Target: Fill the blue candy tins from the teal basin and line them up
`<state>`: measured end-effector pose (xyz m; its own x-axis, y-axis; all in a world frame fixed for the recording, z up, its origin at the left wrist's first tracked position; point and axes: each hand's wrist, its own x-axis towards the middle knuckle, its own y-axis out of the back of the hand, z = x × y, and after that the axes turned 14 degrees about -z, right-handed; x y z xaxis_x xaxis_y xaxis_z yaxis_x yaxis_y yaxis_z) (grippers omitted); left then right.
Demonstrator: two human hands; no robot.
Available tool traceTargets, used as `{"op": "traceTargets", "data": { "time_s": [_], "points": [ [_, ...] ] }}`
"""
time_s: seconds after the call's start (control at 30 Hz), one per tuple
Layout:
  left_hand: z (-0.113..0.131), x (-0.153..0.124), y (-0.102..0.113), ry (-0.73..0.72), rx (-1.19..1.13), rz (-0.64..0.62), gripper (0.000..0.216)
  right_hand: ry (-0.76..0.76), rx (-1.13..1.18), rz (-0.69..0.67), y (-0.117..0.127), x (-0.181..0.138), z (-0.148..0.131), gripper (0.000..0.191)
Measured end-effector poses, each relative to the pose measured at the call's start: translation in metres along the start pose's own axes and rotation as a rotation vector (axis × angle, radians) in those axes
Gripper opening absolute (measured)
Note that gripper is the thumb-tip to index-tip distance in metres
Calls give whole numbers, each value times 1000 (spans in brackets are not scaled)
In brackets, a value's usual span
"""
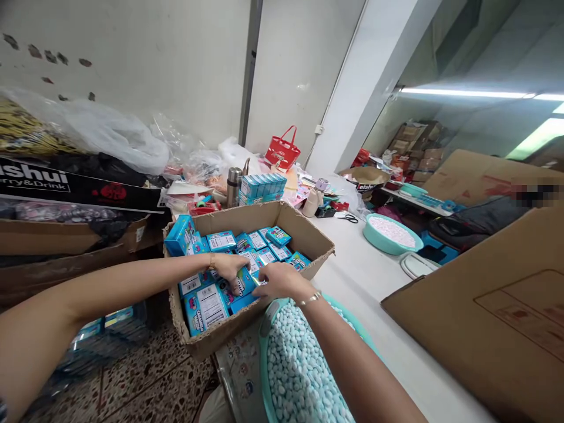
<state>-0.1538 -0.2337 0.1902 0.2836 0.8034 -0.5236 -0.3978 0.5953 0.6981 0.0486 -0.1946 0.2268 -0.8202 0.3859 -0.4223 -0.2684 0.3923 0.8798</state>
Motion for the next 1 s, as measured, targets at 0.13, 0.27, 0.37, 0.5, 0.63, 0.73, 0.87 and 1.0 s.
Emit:
{"op": "traceTargets", "data": {
  "time_s": [0.13, 0.27, 0.37, 0.5, 0.63, 0.73, 0.87, 1.0],
  "points": [
    [-11, -16, 5, 5, -44, 156, 88, -5, -126, -321, 9, 32, -5, 83],
    [-22, -41, 2, -17, -49, 389, 70, 12, -7, -293, -1, 39, -3, 122],
    [-22, -64, -7, -72, -71, 555, 61, 10, 234, -221, -11, 42, 4, 107],
    [-3, -99, -18, -277, -113, 912, 46, -49, 484, -260, -19, 51, 8, 46],
    [28, -136, -34, -478, -87, 1069, 34, -42, 574, -238, -21, 53, 5, 23],
    [47, -155, -48, -526, -347, 1108, 41, -10, 627, -157, -10, 36, 8, 24],
    [66, -162, -58, -477, -1130, 914, 46, 112, 950, 176, 12, -18, 21, 34],
    [92, -152, -82, -502, -1666, 473, 35, 281, 1388, 493, 1, -91, 28, 35]
  ]
}}
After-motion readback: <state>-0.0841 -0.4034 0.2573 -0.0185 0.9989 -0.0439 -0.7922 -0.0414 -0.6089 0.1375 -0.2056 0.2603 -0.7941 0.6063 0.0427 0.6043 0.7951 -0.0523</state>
